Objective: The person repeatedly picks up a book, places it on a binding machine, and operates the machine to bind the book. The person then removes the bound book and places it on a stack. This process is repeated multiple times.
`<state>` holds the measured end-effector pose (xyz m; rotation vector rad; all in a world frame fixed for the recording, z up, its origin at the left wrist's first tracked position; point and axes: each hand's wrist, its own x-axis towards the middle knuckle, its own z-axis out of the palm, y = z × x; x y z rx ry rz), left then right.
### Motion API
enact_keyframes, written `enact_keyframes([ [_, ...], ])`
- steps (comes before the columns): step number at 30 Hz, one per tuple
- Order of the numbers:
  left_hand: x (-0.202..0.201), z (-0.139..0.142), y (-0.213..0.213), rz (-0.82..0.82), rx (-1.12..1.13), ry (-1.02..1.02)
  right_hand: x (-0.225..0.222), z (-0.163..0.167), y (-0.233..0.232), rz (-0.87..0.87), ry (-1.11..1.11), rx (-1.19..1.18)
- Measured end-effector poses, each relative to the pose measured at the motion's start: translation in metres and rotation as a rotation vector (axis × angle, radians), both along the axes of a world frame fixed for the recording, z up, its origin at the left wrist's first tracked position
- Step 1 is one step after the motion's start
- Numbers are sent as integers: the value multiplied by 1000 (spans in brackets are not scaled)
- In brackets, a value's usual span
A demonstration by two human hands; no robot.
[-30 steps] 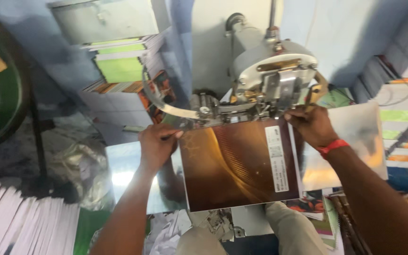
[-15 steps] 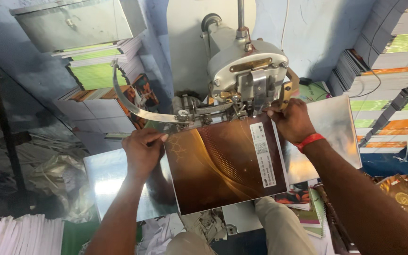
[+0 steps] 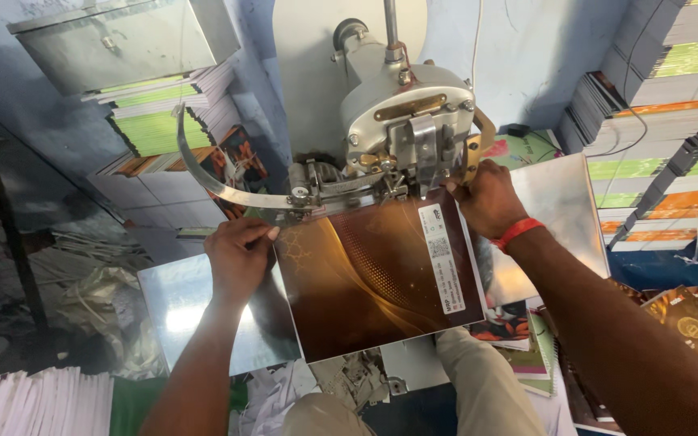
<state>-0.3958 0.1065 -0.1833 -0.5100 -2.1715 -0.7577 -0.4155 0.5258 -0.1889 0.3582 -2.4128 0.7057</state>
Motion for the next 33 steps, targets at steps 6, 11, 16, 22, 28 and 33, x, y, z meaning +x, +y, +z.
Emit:
enact_keyframes([
  [6, 25, -1, 25, -14, 9, 19, 21, -5, 18, 43, 63, -107],
  [11, 42, 9, 54, -44, -38, 135, 29, 3, 46, 52, 189, 61],
  [16, 42, 14, 83, 12, -97, 169, 31, 11, 76, 11, 146, 103],
  [22, 30, 12, 98, 36, -88, 129, 23, 16, 93, -25, 107, 88],
  [28, 17, 4, 101, 23, -57, 85, 18, 18, 98, 11, 39, 21],
  [33, 13, -1, 98, 39, -79, 79, 13, 17, 96, 2, 67, 56],
])
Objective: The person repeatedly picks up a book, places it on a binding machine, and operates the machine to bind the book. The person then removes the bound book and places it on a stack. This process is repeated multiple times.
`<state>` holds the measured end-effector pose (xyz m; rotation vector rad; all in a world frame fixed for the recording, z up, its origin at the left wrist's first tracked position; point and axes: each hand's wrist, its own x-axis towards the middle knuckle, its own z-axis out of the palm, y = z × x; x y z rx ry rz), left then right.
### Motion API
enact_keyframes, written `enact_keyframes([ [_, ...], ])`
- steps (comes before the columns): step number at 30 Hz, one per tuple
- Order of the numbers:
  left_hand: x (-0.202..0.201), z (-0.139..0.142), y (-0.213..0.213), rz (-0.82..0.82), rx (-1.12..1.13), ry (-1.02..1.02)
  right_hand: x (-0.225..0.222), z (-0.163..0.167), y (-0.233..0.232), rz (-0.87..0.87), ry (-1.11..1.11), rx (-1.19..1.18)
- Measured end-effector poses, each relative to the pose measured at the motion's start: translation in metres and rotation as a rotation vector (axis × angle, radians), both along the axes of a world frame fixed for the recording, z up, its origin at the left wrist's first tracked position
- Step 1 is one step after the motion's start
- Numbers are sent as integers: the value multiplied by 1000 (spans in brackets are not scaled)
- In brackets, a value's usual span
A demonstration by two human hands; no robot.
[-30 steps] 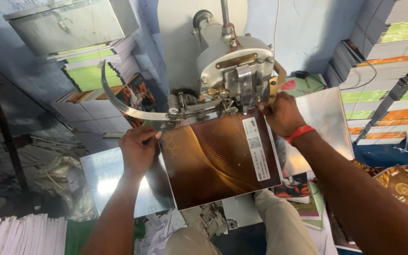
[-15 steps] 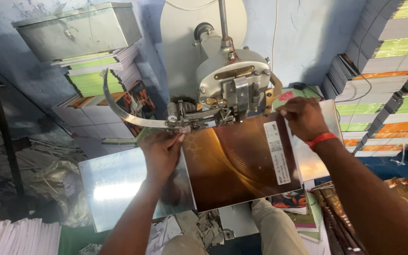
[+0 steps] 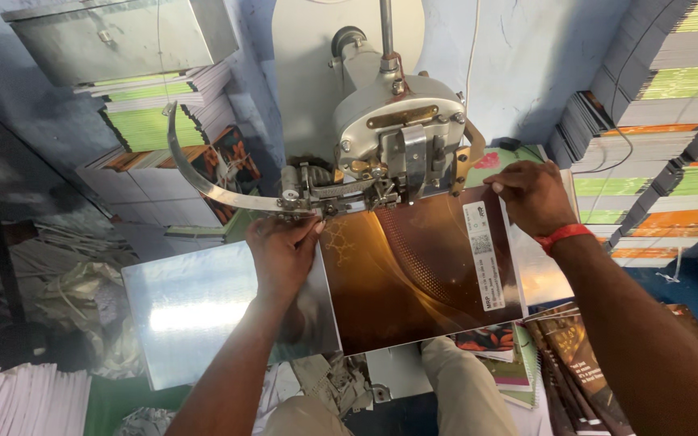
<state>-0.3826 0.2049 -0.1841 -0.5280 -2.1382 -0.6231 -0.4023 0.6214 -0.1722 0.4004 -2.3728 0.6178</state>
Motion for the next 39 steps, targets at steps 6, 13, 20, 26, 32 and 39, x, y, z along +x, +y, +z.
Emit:
enact_keyframes([
  [6, -1, -1, 2, 8, 6, -45, -1, -2, 2, -17, -40, 10],
  [13, 14, 5, 20, -11, 17, 24, 8, 10, 7, -163, -50, 121],
  [20, 17, 6, 57, 1, -36, 72, 13, 11, -26, 77, 99, 57],
  [26, 1, 1, 71, -21, -79, -5, 5, 3, -46, 217, 112, 114],
  [32, -10, 3, 71, -29, -124, -24, -4, 8, -43, 173, 46, 147],
  [39, -13, -2, 72, -45, -120, -7, -10, 1, -42, 169, 50, 112],
])
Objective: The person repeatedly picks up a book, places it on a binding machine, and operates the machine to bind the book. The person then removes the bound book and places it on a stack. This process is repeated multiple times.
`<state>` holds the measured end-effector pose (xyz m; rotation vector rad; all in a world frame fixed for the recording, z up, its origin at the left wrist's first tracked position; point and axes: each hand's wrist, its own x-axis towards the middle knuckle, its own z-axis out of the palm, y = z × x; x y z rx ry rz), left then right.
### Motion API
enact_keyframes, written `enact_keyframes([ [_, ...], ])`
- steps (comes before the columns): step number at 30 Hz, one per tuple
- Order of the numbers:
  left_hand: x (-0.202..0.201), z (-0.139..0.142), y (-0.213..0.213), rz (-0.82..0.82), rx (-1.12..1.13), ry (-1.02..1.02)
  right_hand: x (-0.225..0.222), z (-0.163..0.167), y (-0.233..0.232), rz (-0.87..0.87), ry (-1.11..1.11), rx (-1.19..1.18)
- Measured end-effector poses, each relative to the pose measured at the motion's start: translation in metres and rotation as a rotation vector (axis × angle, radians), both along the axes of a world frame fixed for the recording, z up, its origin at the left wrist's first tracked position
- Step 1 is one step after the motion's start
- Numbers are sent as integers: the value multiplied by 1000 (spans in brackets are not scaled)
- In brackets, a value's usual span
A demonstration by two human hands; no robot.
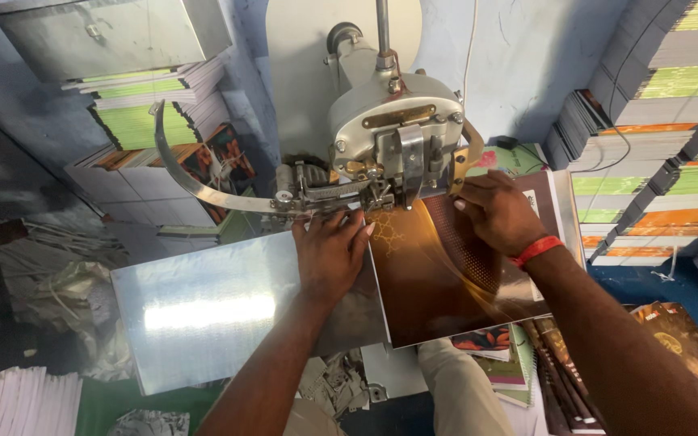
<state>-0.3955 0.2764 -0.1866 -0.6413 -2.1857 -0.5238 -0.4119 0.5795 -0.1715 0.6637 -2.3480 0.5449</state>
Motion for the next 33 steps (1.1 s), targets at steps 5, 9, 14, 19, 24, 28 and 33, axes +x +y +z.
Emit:
enact_keyframes([
  [5, 2, -2, 5, 7, 1, 8, 0, 4, 9, 13, -41, 43],
  [9, 7, -2, 11, 13, -8, -4, -4, 23, 26, 25, -293, 198],
  [14, 18, -2, 22, 4, -74, 53, 2, 36, 52, -110, -401, 374],
  [19, 27, -3, 20, -32, -118, 13, 22, 47, 98, -358, -225, 577],
  [24, 29, -3, 24, -13, -130, 9, 61, 78, 157, -776, -345, 821],
  [28, 34, -2, 26, -10, -138, 28, 97, 103, 191, -1024, -406, 817],
  [33, 37, -6, 33, 12, -155, 70, 122, 108, 229, -1149, -393, 709],
])
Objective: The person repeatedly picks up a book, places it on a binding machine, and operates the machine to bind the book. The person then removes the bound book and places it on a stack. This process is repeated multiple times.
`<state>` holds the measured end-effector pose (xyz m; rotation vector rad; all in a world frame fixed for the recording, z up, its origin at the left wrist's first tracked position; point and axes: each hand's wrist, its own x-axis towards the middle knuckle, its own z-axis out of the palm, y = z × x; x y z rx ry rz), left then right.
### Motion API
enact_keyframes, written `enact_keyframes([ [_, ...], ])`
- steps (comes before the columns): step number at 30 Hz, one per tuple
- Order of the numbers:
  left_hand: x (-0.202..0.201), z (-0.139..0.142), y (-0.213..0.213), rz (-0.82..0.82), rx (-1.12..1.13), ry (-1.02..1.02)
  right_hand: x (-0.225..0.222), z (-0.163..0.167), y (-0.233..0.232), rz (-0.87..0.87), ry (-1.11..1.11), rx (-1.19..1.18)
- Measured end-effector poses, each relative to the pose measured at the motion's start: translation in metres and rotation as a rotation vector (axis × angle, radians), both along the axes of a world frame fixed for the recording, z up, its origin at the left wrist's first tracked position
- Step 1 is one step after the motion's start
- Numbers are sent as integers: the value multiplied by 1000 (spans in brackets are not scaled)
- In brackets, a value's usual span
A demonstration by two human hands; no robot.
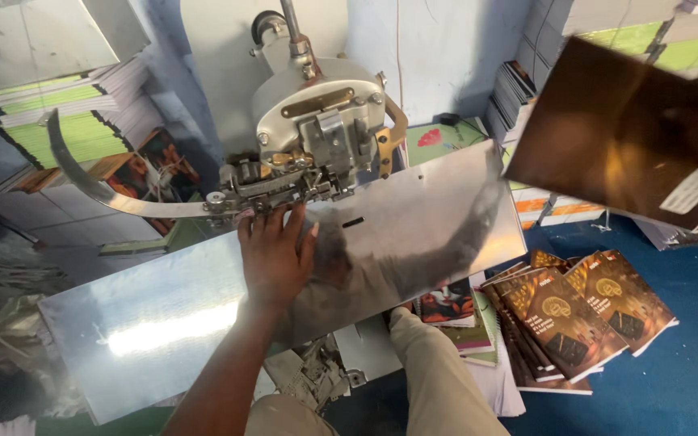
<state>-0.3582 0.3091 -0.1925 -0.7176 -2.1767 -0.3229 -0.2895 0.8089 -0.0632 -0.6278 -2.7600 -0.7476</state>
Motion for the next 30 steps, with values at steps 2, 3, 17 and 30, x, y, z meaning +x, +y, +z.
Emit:
enact_keyframes([
  [2, 0, -2, 3, 9, 1, -1, 5, -11, 16, -26, 27, -52],
  [3, -1, -2, 4, 9, 6, -7, 6, -18, 24, -41, 30, -83],
  [17, -12, 2, -3, -38, 24, -20, 24, -206, -15, -137, -460, -714],
  [30, 14, 4, -63, -77, -15, -84, -31, -102, -105, 548, 374, -551],
])
